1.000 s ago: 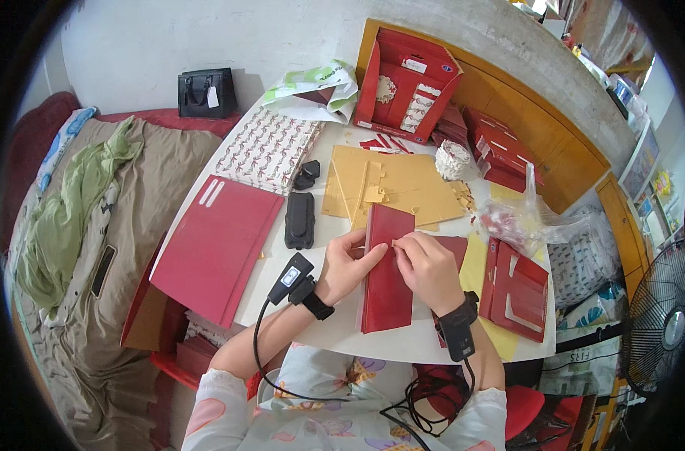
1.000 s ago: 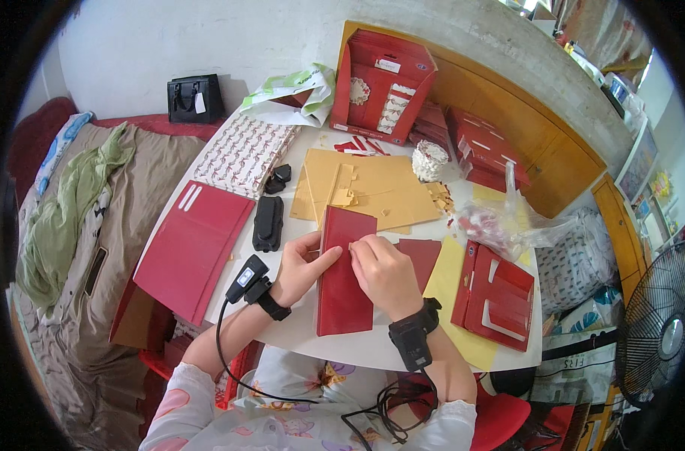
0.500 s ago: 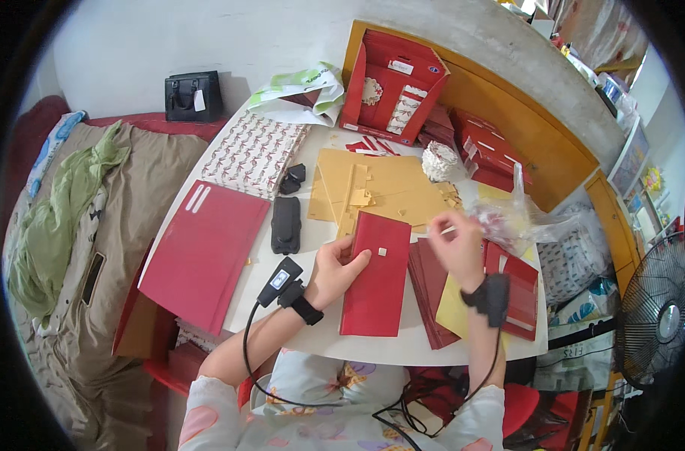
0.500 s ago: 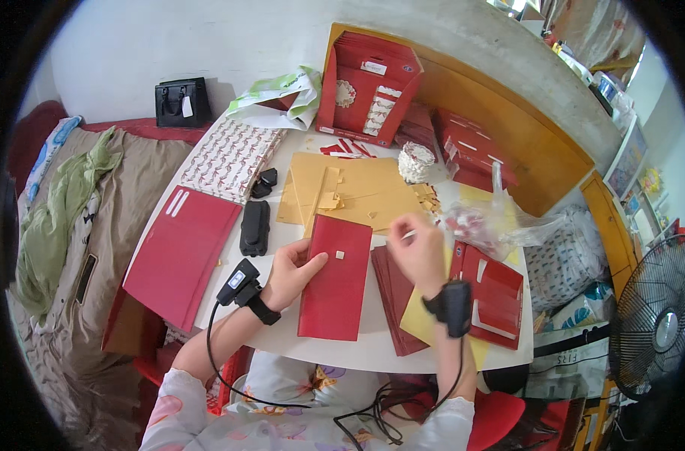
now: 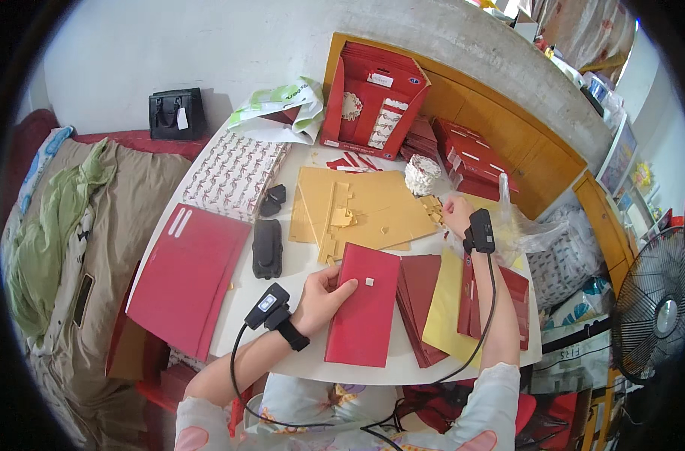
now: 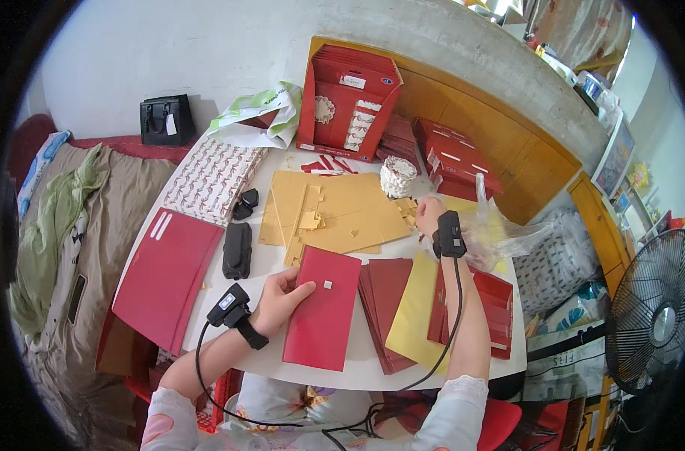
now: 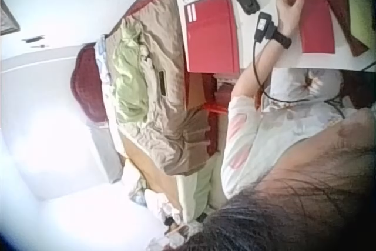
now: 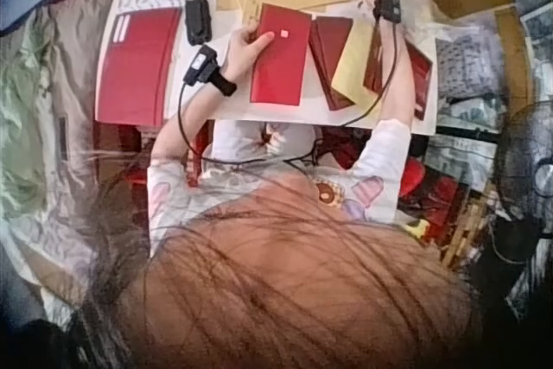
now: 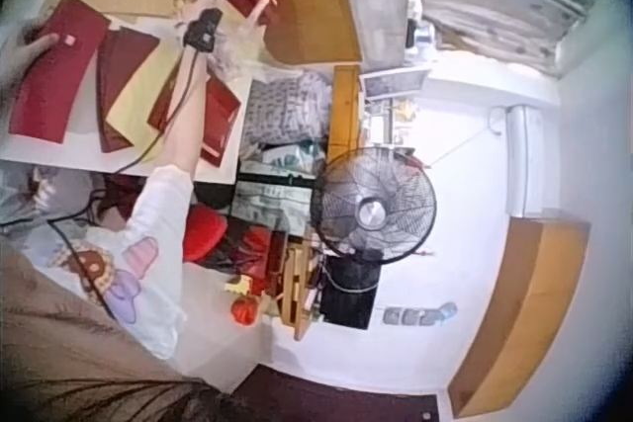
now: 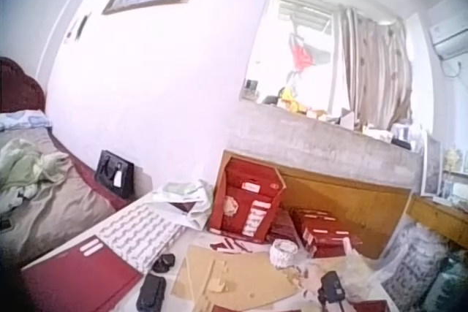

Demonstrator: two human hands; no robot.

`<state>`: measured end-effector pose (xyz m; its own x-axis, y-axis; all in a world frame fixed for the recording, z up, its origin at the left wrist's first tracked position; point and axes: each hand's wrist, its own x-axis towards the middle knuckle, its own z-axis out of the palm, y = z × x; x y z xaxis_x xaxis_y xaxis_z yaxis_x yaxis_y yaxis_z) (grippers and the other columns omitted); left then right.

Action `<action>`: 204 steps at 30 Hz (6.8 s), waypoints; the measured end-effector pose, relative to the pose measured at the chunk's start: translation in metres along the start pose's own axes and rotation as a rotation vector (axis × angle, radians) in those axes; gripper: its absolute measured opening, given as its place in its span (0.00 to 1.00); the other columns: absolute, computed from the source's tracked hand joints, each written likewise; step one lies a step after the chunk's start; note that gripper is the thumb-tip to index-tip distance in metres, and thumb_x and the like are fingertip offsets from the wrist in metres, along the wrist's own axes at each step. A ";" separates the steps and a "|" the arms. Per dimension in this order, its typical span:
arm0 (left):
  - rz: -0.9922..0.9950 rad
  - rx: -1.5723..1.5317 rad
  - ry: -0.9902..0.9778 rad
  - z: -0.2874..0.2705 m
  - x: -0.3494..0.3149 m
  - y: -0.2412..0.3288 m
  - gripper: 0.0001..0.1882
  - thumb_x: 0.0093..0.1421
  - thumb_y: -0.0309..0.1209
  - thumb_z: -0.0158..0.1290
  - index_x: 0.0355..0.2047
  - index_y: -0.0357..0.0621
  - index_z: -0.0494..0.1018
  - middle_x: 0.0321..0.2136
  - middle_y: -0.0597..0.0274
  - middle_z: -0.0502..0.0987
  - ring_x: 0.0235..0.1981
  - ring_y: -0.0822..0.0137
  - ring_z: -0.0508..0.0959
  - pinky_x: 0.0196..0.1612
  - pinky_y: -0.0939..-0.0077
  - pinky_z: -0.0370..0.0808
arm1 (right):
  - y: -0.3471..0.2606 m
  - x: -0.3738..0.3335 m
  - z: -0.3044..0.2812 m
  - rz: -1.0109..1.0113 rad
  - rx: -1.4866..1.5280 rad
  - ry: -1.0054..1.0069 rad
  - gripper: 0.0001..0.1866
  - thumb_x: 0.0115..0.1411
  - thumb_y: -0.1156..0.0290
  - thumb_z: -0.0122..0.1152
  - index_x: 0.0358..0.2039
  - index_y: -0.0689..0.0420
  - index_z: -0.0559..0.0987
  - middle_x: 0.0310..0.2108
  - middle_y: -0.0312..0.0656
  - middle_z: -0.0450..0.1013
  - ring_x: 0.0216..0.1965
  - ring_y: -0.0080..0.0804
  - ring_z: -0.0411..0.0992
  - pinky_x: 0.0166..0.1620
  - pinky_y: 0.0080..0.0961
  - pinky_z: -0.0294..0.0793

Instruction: Assembling red gift wallets and inserting cards/decorative elements.

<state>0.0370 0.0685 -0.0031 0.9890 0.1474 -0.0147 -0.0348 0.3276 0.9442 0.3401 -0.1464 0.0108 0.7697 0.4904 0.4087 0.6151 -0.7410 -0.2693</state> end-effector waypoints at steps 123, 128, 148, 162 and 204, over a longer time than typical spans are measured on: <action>0.544 0.172 -0.023 -0.007 0.002 -0.001 0.28 0.60 0.30 0.44 0.58 0.38 0.47 0.57 0.53 0.53 0.57 0.66 0.56 0.57 0.70 0.55 | -0.233 -0.156 -0.059 -0.341 0.113 0.354 0.10 0.47 0.73 0.58 0.30 0.59 0.70 0.26 0.43 0.72 0.19 0.32 0.69 0.22 0.28 0.68; 0.263 -0.013 -0.100 0.005 -0.013 0.004 0.23 0.61 0.33 0.43 0.54 0.37 0.54 0.50 0.57 0.62 0.51 0.68 0.63 0.52 0.74 0.61 | -0.243 -0.158 -0.046 -0.493 -0.071 0.259 0.13 0.47 0.70 0.56 0.33 0.61 0.73 0.35 0.43 0.72 0.24 0.33 0.70 0.26 0.25 0.71; 0.184 0.095 -0.027 0.001 -0.002 0.001 0.21 0.56 0.25 0.45 0.50 0.35 0.57 0.42 0.55 0.69 0.44 0.69 0.69 0.47 0.75 0.66 | -0.213 -0.137 -0.036 -0.650 -0.023 0.158 0.08 0.45 0.77 0.59 0.29 0.60 0.74 0.27 0.39 0.70 0.22 0.31 0.71 0.24 0.23 0.72; 0.219 0.206 -0.027 -0.003 0.001 -0.007 0.21 0.54 0.27 0.45 0.48 0.35 0.59 0.41 0.52 0.70 0.44 0.65 0.70 0.47 0.73 0.67 | -0.210 -0.132 -0.034 -0.565 0.160 0.108 0.07 0.43 0.79 0.59 0.27 0.58 0.74 0.26 0.37 0.71 0.24 0.33 0.71 0.25 0.25 0.72; -0.013 0.056 -0.045 0.001 0.000 0.006 0.24 0.55 0.25 0.44 0.53 0.35 0.54 0.45 0.57 0.67 0.44 0.70 0.69 0.47 0.75 0.67 | 0.005 0.027 -0.028 -0.033 -0.136 -0.231 0.10 0.45 0.67 0.55 0.24 0.60 0.77 0.21 0.48 0.74 0.26 0.40 0.74 0.30 0.32 0.71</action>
<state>0.0370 0.0691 0.0031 0.9948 0.1011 -0.0132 -0.0154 0.2767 0.9608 0.3595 -0.1496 0.0448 0.7776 0.5955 0.2017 0.6241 -0.7700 -0.1327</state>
